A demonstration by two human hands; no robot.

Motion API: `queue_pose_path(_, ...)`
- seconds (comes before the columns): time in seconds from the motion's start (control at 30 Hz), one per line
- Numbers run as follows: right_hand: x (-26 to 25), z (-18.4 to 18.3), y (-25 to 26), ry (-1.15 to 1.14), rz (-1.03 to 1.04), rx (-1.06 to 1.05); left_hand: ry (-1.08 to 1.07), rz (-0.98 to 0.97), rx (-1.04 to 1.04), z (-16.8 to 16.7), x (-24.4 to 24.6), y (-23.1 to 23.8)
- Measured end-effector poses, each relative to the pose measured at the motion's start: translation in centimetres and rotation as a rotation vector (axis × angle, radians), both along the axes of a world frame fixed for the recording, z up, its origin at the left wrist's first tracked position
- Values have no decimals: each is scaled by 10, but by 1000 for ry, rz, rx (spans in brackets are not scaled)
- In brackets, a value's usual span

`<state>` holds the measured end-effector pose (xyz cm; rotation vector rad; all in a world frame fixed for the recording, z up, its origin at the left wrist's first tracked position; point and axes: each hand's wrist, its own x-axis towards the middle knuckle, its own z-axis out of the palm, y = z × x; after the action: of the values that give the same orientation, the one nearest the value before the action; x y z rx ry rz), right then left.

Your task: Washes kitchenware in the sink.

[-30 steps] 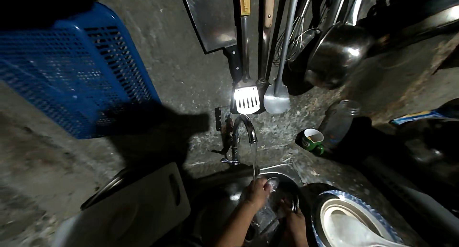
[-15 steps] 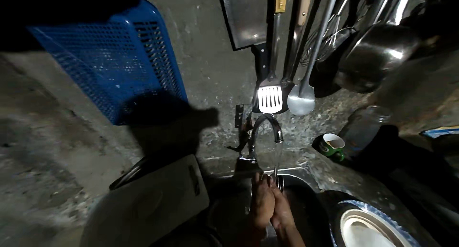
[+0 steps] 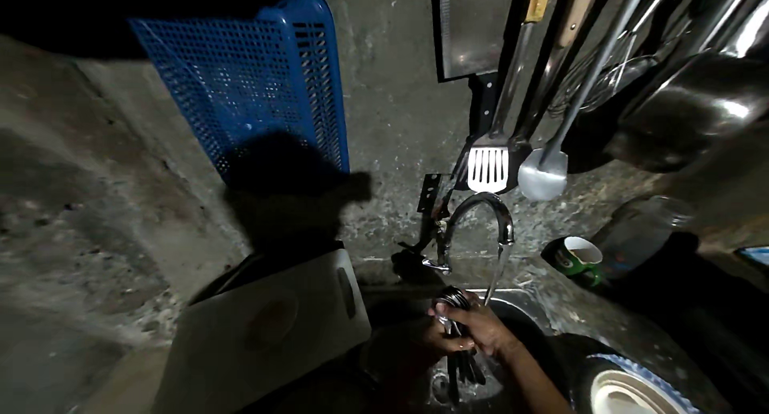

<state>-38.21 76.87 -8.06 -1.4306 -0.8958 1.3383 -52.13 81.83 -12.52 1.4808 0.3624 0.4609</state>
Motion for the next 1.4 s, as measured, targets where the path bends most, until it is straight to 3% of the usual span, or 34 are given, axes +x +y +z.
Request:
queue_pose_path(0.13, 24, 35, -1, -554, 186, -319, 439, 42, -20, -1, -4, -6)
queue_pose_path(0.2, 25, 64, -3, -741, 165, -481, 640, 68, 17, 7, -7, -10)
queue_pose_path(0.4, 13, 114, 1, -685, 278, -376, 541, 27, -51, -23, 4, -12)
queue_pose_path(0.53, 31, 83, -9, -600, 142, -172, 368, 101, -127, -22, 7, -16)
queue_pose_path(0.67, 22, 36, -16, -606, 310, -22, 528, 79, 2, 1, 2, -18)
queue_pose_path(0.73, 11, 34, -12, -789, 365, -57, 529, 63, -8, 3, 2, -18)
queue_pose_path(0.83, 4, 39, -6, -933, 439, -121, 366, 73, -124, -6, 2, -18)
queue_pose_path(1.0, 28, 64, -9, -677, 408, -224, 381, 36, -191, -19, 13, -14)
queue_pose_path(1.1, 26, 87, -9, -728, 189, -393, 383, 39, -206, -37, 17, -15)
queue_pose_path(1.17, 10, 99, -2, -855, 236, -447, 376, 49, -237, -44, 21, -18)
queue_pose_path(1.3, -30, 132, 20, -1056, 357, -512, 329, 112, -257, -27, 24, -25)
queue_pose_path(1.4, -56, 143, 42, -1156, 269, -413, 414, 87, -74, -5, 22, -26)
